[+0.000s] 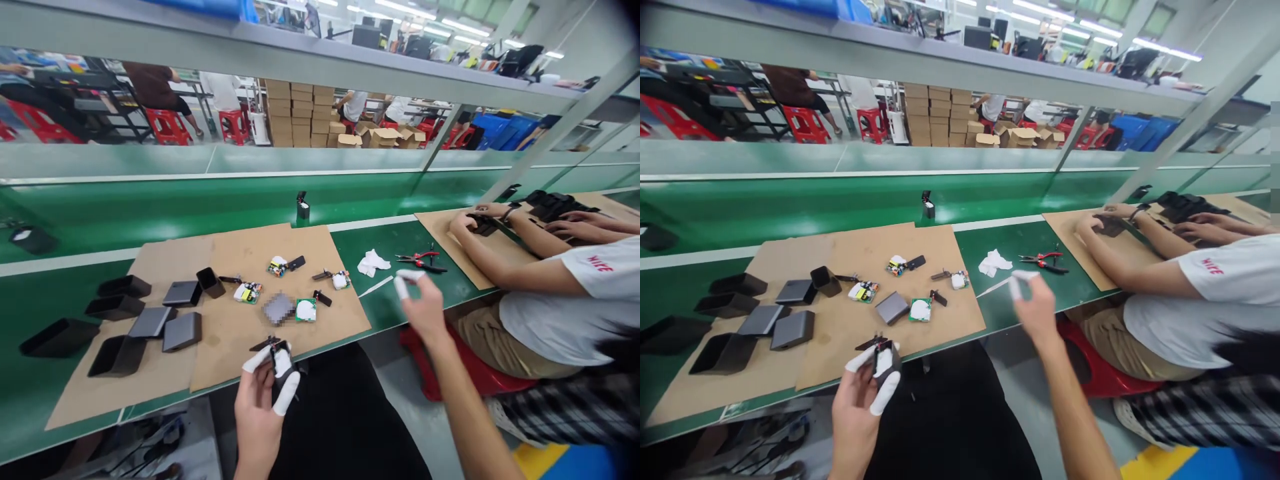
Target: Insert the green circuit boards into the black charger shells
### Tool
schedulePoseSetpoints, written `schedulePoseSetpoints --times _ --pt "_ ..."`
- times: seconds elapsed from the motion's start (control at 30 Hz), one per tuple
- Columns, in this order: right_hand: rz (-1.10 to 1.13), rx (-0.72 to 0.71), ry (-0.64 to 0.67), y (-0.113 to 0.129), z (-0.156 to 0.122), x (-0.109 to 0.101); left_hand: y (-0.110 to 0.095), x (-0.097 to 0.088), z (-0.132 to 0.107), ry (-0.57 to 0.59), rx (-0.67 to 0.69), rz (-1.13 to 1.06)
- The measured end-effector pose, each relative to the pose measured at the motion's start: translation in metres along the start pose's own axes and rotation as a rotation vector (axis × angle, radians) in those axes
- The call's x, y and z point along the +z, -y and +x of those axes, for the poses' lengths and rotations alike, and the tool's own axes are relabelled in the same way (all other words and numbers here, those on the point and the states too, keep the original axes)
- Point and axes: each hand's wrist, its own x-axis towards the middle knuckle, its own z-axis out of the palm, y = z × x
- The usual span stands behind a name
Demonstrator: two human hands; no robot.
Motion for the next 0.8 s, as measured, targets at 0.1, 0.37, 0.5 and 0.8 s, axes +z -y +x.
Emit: schedulePoseSetpoints --times 0.1,0.37,0.5,0.8 --pt "-0.210 0.080 0.011 -0.081 0.050 -0.024 0.001 -0.022 -0.002 0.013 -0.030 -0.010" --pt "-0.402 0.053 0.241 -0.158 0.073 -0.025 0.021 -0.032 -0.012 -0.005 -0.025 0.049" --pt "-0.357 0.053 0.258 -0.166 0.077 -0.021 0.022 -0.025 -0.012 0.033 0.007 0.072" --pt "0.014 0.070 0.280 -0.111 0.045 -0.041 -0.044 -0.021 0.006 0.210 0.359 0.406"
